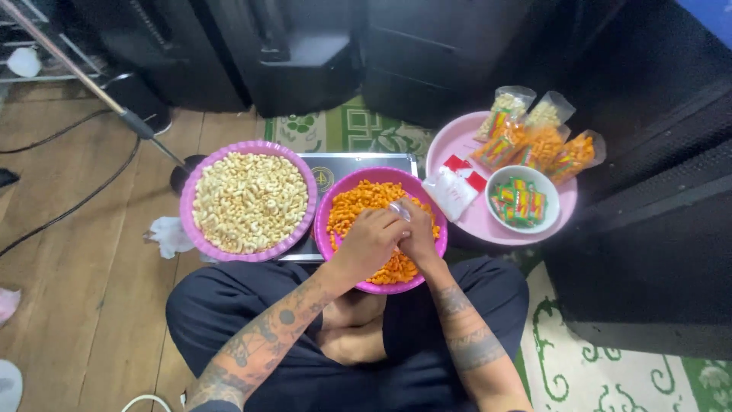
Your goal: Filling small plastic bags with orange snacks using a spoon and hands while sitting on the floor.
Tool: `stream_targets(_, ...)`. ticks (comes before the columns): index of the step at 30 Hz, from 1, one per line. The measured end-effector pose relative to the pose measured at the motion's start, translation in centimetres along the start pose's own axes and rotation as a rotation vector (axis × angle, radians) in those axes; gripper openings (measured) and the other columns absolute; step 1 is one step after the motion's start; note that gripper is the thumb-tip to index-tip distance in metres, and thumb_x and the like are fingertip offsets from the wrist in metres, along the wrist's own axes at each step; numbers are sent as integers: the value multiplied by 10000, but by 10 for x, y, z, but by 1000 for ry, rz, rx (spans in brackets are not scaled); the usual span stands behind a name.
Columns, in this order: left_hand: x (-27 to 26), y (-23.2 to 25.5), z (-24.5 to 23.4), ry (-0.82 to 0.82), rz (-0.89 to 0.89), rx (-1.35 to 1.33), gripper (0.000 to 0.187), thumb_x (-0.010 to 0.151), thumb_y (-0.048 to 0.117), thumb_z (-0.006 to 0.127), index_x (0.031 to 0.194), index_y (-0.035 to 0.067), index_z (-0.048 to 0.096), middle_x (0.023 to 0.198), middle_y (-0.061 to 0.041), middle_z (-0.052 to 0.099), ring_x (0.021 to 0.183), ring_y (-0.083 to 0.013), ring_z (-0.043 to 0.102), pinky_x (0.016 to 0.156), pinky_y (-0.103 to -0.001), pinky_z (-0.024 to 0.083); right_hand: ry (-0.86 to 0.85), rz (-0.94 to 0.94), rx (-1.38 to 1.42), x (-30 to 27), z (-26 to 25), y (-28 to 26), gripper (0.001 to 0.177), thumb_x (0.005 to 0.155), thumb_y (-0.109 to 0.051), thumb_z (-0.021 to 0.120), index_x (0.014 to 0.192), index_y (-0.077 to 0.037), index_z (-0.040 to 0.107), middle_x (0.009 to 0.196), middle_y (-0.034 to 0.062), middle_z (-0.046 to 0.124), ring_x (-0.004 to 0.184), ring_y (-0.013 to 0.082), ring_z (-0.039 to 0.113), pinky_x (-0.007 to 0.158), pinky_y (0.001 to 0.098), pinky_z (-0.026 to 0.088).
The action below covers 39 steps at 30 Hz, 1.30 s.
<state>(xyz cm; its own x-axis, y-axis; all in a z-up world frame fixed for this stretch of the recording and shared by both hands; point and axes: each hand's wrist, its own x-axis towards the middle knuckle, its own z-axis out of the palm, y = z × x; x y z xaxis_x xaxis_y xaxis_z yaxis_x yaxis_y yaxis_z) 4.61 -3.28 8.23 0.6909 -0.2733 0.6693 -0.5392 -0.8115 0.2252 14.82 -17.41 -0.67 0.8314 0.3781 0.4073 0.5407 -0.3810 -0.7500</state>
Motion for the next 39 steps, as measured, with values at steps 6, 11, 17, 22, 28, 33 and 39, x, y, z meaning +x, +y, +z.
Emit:
stream_targets(6, 17, -3, -21, 95, -43, -56, 84, 1021, 277, 611, 1000, 212, 660, 889, 55, 641, 888, -161, 671, 802, -300, 478, 120, -16, 51, -2, 12, 11, 179, 703, -258, 737, 864, -197, 685, 716, 58, 676, 691, 233, 681, 673, 316, 519)
stream_targets(11, -9, -14, -1, 127, -136, -261, 110, 969, 210, 671, 868, 169, 660, 839, 15, 640, 817, -241, 657, 779, -351, 504, 83, -76, 66, -15, 20, 4, 151, 748, -190, 712, 887, -160, 665, 725, 136, 652, 707, 364, 681, 676, 389, 539)
stream_targets(17, -12, -12, -6, 141, -144, -319, 66, 972, 155, 662, 980, 132, 723, 925, -56, 694, 889, -306, 681, 778, -419, 520, 79, -153, 22, -18, 15, -8, 58, 793, -161, 713, 842, -172, 684, 728, 70, 656, 652, 296, 645, 633, 340, 524)
stream_targets(22, -14, -17, 0, 184, -129, -382, 155, 962, 58, 617, 1045, 117, 734, 976, -77, 720, 914, -342, 685, 816, -432, 527, 77, -148, 56, -19, 17, -8, 76, 790, -159, 768, 838, -158, 709, 723, 52, 678, 666, 320, 666, 638, 346, 535)
stream_targets(28, -16, -45, -29, 519, -463, -564, 119, 1009, 192, 664, 1041, 147, 769, 975, -44, 759, 942, -241, 720, 861, -338, 529, 205, -35, 29, -17, -1, -5, 191, 837, -284, 866, 806, -165, 720, 707, 62, 685, 665, 270, 684, 646, 351, 536)
stream_targets(33, -52, -81, -32, 432, -747, -291, 124, 1007, 168, 681, 1027, 91, 777, 888, -132, 738, 813, -327, 709, 738, -391, 538, 230, -11, 19, -22, -12, -10, 213, 872, -298, 866, 812, -165, 711, 707, 55, 674, 662, 227, 666, 661, 323, 517)
stream_targets(39, -68, -88, 3, 188, -833, -291, 182, 975, 267, 709, 999, 108, 793, 896, -160, 746, 869, -400, 717, 773, -459, 559, 227, -37, 31, -24, -20, -19, 217, 888, -256, 855, 810, -120, 705, 693, 89, 669, 650, 255, 661, 647, 352, 517)
